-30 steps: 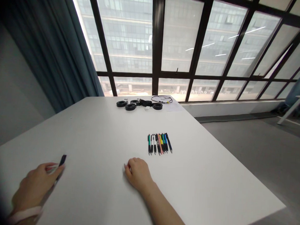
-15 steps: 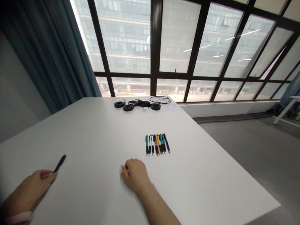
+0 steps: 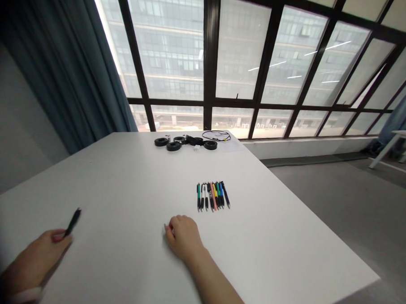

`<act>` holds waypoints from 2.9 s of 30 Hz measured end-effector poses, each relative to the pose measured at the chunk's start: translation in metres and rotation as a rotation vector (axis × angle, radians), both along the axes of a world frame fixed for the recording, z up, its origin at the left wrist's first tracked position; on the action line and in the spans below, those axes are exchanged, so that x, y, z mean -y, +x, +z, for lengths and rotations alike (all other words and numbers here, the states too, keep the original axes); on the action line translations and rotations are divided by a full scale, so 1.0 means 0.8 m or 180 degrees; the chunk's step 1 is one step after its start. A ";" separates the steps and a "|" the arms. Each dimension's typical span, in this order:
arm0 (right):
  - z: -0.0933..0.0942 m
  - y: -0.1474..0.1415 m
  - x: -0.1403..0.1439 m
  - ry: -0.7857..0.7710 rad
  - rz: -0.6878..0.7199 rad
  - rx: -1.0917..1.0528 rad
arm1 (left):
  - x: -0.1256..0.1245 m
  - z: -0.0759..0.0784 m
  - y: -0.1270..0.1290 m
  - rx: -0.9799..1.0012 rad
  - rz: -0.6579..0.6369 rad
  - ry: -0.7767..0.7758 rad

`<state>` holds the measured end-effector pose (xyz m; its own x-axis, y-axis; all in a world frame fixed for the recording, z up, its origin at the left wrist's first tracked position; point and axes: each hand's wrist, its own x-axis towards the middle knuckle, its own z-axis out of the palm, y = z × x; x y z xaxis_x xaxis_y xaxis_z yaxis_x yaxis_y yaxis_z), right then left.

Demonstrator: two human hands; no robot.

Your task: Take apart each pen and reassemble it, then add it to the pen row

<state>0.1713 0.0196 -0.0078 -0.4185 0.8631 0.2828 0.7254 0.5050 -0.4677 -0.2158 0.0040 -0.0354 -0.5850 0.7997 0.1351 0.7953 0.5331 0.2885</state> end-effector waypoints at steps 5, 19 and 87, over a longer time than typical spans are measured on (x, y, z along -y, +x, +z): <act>-0.003 0.000 -0.001 -0.0010 0.0004 -0.0011 | 0.002 0.005 0.003 0.0212 -0.0049 0.0037; -0.006 0.001 -0.001 0.0028 0.0014 0.0007 | -0.020 0.035 0.123 0.1846 -0.0486 0.0775; -0.004 -0.007 0.004 -0.0199 -0.0321 -0.0088 | -0.011 0.023 0.274 0.1163 -0.1417 0.0717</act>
